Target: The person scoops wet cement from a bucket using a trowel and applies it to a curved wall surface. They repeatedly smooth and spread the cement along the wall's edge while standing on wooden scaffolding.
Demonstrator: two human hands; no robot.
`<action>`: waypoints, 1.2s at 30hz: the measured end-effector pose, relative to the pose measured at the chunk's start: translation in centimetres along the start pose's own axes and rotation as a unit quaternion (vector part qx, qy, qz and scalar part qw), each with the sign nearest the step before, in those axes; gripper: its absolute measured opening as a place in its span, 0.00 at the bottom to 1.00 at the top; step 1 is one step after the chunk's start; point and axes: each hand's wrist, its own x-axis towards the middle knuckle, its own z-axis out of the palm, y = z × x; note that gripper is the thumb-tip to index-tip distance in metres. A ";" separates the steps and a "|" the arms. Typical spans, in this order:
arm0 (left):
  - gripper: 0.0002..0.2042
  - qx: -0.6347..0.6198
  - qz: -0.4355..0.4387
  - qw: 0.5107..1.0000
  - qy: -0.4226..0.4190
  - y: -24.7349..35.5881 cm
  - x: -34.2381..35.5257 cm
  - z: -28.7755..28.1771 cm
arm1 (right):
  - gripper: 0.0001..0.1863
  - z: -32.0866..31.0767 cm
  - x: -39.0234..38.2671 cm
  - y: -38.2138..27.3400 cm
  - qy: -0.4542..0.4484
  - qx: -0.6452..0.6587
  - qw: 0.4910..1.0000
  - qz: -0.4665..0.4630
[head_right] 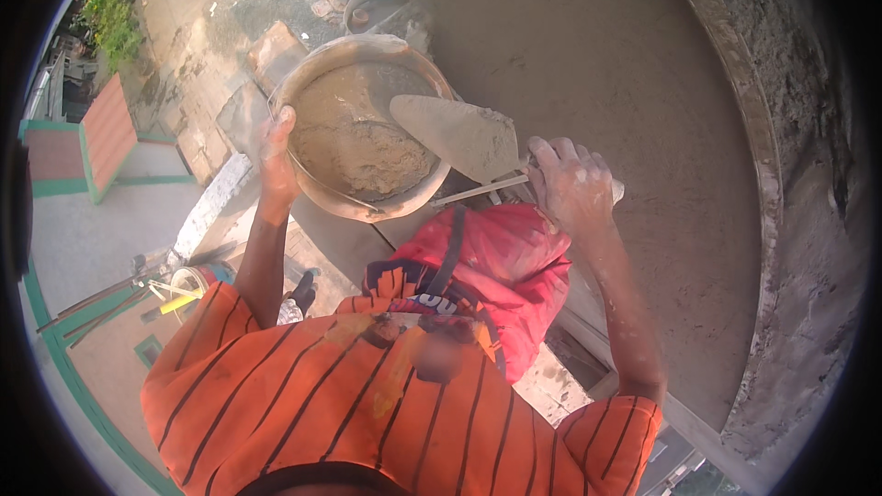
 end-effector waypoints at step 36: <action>0.25 -0.001 -0.057 0.997 0.055 0.7 -0.9 3.0 | 0.20 -22.5 1.4 -4.8 -0.064 0.338 0.935 0.090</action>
